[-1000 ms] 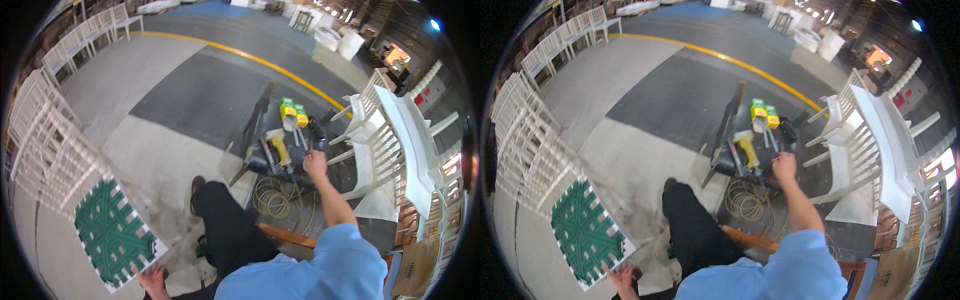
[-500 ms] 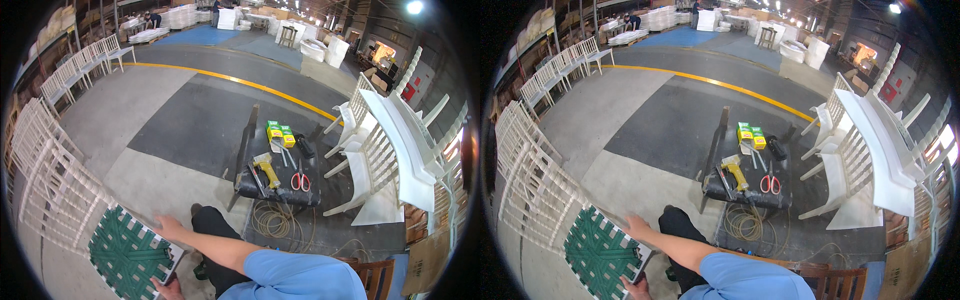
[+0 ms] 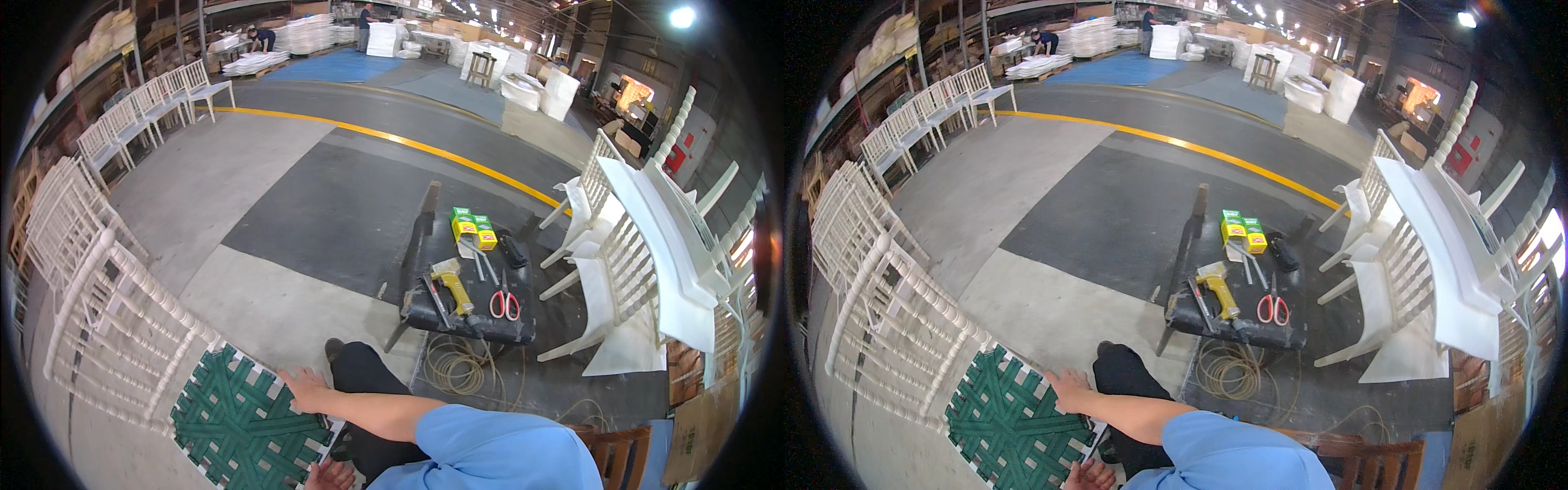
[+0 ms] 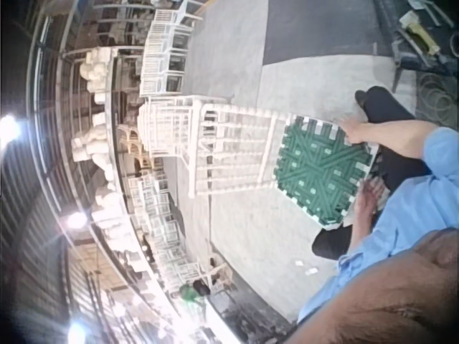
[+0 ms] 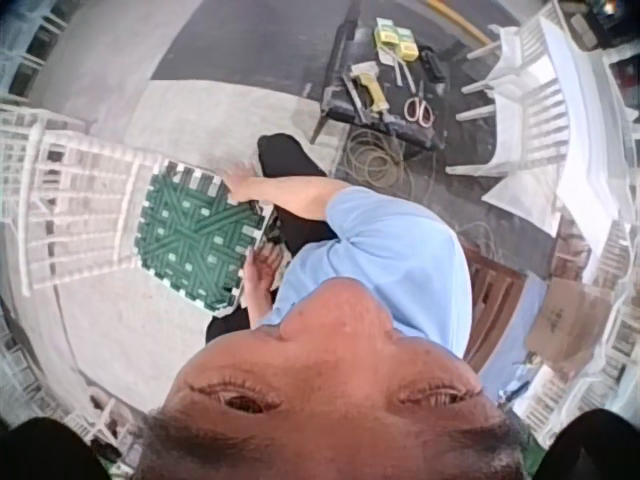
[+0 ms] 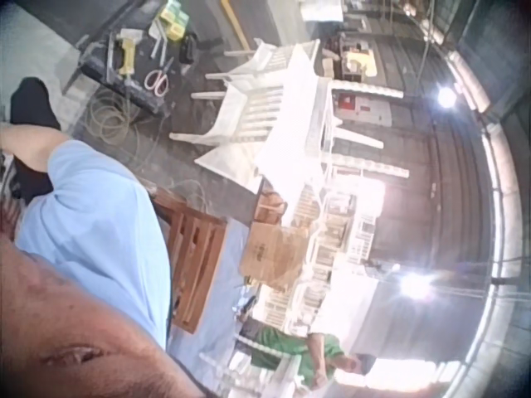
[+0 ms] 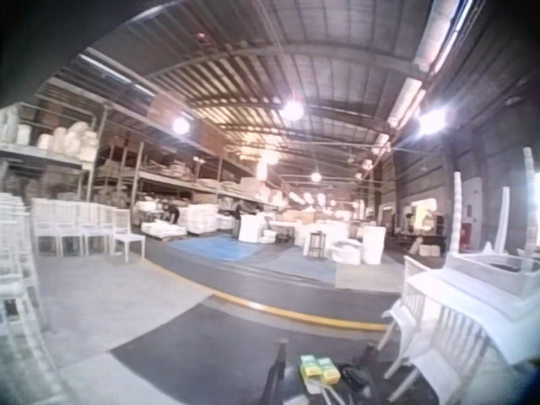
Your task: The person weaves green plastic straps into a white wooden chair seat frame, using a staple gun to secure the straps. After completing the weave, the person places a white foam pad on the seat and staples it in place.
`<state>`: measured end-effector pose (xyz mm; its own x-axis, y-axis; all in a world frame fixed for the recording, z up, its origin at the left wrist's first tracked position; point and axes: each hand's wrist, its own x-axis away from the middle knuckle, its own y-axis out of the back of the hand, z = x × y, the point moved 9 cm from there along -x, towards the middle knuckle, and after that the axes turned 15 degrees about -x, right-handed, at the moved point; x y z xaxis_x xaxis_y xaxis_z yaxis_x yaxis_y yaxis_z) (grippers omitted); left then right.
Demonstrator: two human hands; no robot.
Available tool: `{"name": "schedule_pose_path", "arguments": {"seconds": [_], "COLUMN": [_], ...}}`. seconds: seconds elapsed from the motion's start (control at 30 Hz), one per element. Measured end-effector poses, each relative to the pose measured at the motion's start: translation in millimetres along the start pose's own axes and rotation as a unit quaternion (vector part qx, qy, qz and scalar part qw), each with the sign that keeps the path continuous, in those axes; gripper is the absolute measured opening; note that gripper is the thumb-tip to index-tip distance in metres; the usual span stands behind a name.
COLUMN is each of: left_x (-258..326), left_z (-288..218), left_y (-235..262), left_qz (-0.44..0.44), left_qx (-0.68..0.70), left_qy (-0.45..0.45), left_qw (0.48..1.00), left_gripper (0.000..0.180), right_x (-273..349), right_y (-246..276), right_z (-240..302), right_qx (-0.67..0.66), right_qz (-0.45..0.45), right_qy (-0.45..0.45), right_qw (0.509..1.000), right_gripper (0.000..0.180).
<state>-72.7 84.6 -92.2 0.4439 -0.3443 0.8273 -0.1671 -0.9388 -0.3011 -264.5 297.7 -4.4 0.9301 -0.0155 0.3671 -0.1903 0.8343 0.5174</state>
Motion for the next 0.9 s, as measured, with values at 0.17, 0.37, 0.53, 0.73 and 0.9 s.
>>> {"name": "schedule_pose_path", "arguments": {"seconds": [0.17,0.37,0.53,0.73,0.9], "left_x": [44,3,-11,-5,38], "left_z": [-153,-161,-160,-159,-167], "left_y": [96,81,93,92,91], "left_qz": [-0.383,-0.453,-0.447,-0.449,-0.500], "left_qx": [-0.529,-0.686,-0.667,-0.649,-0.569], "left_qy": [-0.270,-0.219,-0.210,-0.231,-0.327], "left_qw": [0.707,0.526,0.558,0.569,0.566], "left_gripper": [0.063,0.067,0.065,0.064,0.060], "right_x": [9,-3,-28,-24,-16], "right_y": [-53,-129,-161,-162,-173], "right_z": [86,90,61,70,71], "right_qx": [0.154,0.253,0.300,0.321,0.391], "right_qz": [0.024,0.065,0.094,0.064,0.069], "right_qy": [0.229,0.285,0.247,0.279,0.264], "right_qw": [0.961,0.922,0.917,0.903,0.879], "right_gripper": [0.071,0.074,0.074,0.074,0.075]}}
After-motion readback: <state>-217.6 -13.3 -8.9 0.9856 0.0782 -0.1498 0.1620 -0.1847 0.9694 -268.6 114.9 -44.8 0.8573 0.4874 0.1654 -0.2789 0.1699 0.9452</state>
